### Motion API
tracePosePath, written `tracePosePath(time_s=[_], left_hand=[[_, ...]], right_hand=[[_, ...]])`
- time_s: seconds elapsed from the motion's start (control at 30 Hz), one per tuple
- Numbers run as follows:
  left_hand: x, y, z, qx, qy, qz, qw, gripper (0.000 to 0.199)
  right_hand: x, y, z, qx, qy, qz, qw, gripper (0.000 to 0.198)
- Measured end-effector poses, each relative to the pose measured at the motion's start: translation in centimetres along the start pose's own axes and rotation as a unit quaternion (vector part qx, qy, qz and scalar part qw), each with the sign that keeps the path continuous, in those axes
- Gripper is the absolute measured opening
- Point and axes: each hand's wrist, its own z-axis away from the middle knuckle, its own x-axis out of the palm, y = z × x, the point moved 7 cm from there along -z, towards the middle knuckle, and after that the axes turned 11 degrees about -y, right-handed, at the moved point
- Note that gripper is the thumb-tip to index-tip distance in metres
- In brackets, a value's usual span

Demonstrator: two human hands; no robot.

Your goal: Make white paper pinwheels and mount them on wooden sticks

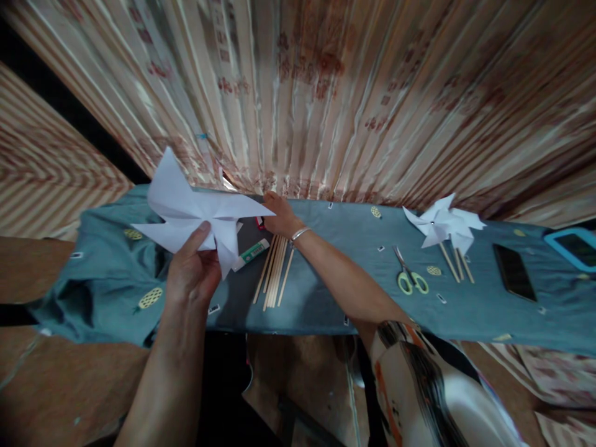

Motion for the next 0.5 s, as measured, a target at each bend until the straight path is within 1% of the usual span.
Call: tracePosePath(time_s=[0.13, 0.2, 0.33, 0.43, 0.5], left_hand=[[-0.1, 0.1, 0.0, -0.003, 0.013, -0.008, 1.000, 0.039], [-0.1, 0.1, 0.1, -0.010, 0.019, -0.001, 1.000, 0.039], [0.1, 0.0, 0.1, -0.012, 0.016, 0.007, 1.000, 0.039], [0.0, -0.1, 0.1, -0.007, 0.004, 0.003, 1.000, 0.039], [0.0, -0.3, 0.0, -0.006, -0.005, 0.000, 1.000, 0.039]], right_hand=[[-0.2, -0.1, 0.7, 0.009, -0.011, 0.003, 1.000, 0.029], [-0.5, -0.2, 1.1, 0.005, -0.003, -0.003, 1.000, 0.029], [-1.5, 0.0, 2.1, 0.007, 0.050, -0.027, 0.998, 0.030], [-1.7, 0.7, 2.8, 0.031, 0.083, -0.068, 0.994, 0.029], [-1.7, 1.4, 3.2, 0.052, 0.093, -0.102, 0.989, 0.026]])
